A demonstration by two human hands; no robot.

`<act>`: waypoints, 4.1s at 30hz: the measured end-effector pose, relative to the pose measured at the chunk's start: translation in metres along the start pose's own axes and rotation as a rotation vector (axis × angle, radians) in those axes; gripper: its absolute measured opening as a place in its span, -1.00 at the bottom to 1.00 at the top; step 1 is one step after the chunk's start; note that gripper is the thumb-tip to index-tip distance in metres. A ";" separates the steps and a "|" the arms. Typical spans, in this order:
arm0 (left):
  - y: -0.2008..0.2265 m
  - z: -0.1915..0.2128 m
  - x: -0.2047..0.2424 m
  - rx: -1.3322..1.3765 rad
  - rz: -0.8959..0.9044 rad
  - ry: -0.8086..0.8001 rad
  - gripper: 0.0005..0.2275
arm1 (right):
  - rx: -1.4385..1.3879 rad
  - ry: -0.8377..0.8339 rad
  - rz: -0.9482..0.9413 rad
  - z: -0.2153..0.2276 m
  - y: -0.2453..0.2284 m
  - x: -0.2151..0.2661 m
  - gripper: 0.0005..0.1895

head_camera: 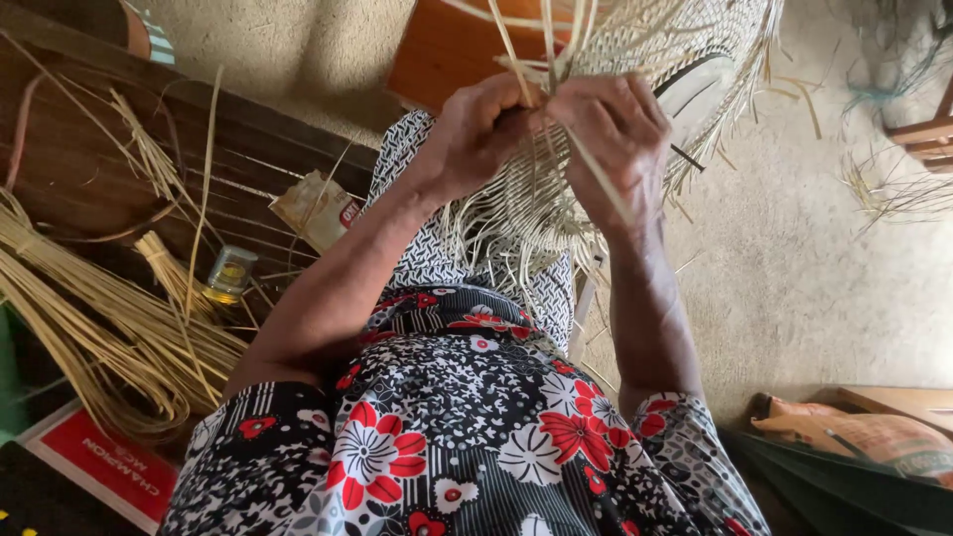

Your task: Weaving dried straw strands into a circular pattern to form a hat or basket

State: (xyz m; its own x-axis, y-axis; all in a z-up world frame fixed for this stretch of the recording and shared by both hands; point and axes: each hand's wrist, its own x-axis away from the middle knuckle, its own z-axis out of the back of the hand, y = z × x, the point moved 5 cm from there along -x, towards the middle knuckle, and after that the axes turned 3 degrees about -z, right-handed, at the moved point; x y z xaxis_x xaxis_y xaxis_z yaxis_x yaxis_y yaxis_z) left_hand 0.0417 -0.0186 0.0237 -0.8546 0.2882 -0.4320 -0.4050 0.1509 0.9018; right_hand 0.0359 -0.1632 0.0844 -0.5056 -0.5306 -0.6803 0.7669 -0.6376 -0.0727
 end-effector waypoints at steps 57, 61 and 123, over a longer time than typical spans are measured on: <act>-0.017 0.018 -0.009 -0.344 -0.121 -0.039 -0.94 | 0.139 -0.272 -0.016 0.023 -0.038 -0.034 -0.92; 0.047 0.015 -0.016 -0.341 -0.204 -0.137 -0.76 | 0.056 -0.280 -0.134 0.016 -0.031 -0.036 -0.82; -0.022 0.013 -0.022 0.353 0.459 -0.083 -0.83 | 0.413 -0.228 -0.056 0.014 -0.068 -0.031 -0.86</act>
State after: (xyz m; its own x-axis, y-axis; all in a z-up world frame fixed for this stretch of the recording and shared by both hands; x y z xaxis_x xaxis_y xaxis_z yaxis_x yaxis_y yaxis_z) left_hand 0.0736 -0.0164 0.0131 -0.8827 0.4698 -0.0106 0.1457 0.2951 0.9443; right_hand -0.0061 -0.1112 0.1207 -0.6509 -0.5688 -0.5027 0.5379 -0.8129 0.2233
